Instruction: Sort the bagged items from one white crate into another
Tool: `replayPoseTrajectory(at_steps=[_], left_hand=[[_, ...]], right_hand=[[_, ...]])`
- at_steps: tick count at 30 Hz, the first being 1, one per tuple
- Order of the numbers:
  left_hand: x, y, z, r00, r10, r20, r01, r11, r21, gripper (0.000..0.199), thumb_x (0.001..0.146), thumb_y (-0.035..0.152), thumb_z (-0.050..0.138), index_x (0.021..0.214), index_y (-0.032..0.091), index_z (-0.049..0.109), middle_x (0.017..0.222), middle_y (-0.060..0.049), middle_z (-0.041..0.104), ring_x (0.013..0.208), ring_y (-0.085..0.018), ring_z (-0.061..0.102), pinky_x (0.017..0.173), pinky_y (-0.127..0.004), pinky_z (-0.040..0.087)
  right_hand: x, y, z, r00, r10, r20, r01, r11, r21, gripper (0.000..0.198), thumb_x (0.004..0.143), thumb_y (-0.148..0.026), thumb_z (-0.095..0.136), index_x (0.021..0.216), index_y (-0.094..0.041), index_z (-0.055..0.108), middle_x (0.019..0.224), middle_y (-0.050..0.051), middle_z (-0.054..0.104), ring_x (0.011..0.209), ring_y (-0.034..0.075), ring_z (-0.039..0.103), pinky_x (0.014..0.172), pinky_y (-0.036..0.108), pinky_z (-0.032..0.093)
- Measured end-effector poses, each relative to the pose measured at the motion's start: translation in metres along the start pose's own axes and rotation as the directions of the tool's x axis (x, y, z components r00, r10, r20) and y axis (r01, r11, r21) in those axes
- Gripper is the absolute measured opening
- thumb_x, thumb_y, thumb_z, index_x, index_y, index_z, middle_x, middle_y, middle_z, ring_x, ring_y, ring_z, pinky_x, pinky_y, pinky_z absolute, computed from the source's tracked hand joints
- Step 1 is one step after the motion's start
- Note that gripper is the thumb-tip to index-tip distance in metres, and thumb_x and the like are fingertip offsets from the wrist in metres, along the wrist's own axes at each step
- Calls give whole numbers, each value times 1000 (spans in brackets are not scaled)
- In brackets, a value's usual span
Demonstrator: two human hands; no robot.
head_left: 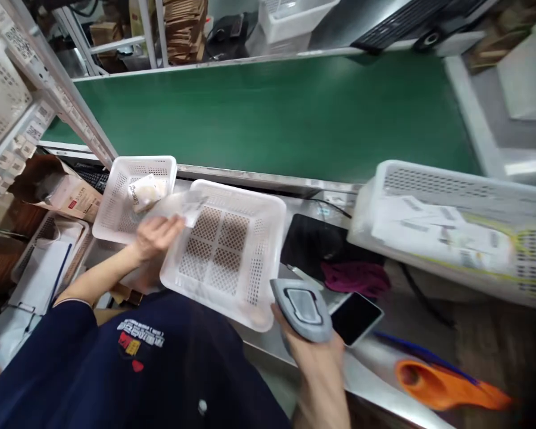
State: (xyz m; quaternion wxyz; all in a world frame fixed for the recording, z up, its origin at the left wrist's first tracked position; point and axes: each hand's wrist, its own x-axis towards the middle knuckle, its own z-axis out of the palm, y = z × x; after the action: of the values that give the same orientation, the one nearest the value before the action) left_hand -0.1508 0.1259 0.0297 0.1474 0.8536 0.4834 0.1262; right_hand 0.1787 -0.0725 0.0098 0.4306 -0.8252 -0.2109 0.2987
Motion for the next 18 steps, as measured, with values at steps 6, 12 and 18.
replayPoseTrajectory(at_steps=[6,12,18], left_hand=[[15,96,111,800,309,515,-352,936,-14,39,114,20,53,145,16,74,136,-25,80,117,-36,82,93,-46,65],[2,98,127,761,322,563,-320,942,-106,52,106,39,77,155,21,70,133,-17,83,120,-37,82,94,-40,67],[-38,31,91,972,104,212,-28,943,-333,38,110,35,68,144,23,78,141,-11,82,129,-30,80,116,-42,62]], right_hand=[[5,8,-4,995,-93,35,93,996,-6,77,52,-64,92,111,-17,77,114,17,83,117,42,77,111,58,59],[15,-4,2,923,-50,381,300,714,-633,29,89,-38,80,108,-15,78,109,16,79,110,39,77,90,40,55],[45,-34,35,864,73,498,364,593,-718,29,98,-30,77,121,-12,81,122,20,80,120,38,77,87,36,51]])
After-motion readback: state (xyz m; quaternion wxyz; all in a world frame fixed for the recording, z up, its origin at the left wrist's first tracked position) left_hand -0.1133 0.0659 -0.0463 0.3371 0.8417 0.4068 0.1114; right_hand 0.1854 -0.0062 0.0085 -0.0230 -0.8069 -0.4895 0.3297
